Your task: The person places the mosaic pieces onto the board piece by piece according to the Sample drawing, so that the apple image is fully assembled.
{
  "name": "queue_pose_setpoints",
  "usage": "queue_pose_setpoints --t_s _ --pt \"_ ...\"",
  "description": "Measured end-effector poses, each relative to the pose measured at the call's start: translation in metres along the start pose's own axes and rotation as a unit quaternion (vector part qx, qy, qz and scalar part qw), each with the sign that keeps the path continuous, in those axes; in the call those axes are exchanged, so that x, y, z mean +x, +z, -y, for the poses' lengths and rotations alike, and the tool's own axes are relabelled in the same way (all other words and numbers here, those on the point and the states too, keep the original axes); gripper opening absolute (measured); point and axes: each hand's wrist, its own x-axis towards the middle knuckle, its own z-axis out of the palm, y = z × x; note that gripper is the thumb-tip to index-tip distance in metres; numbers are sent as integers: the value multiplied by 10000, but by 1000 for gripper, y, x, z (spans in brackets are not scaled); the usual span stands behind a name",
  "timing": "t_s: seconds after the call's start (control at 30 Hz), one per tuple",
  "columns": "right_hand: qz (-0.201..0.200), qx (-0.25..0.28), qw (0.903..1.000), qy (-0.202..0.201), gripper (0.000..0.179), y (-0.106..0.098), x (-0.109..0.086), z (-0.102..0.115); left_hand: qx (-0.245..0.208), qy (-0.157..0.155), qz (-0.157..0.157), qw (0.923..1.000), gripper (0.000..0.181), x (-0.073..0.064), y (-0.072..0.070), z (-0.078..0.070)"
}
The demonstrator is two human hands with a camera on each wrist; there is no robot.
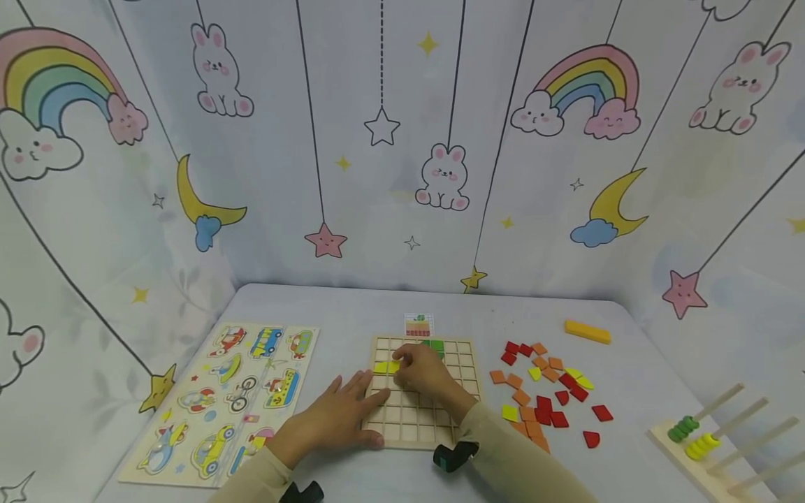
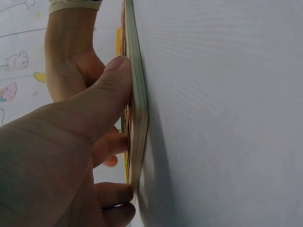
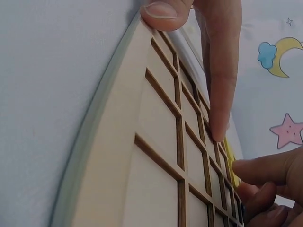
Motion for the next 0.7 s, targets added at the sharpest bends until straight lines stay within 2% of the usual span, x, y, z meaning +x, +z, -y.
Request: queue_pose_setpoints --t_s 0.17,0.27,0.4,0.53,0.7 --pt "-11 324 9994 86 41 -17 -9 -9 -32 5 19 10000 84 1 2 0" --pt "-64 962 9951 202 44 -40 -24 -23 -84 -9 44 10000 84 1 1 -1" --pt "-333 1659 9828 740 48 -78 -52 -49 -122 -16 41 9999 85 0 -1 -1" --pt "-719 1544 9774 1248 49 -114 -85 -77 -165 -9 36 9999 84 -1 -3 -2" --pt "-917 1289 9765 1466 53 -145 -117 -105 -187 -11 37 9998 83 -2 -5 -4"
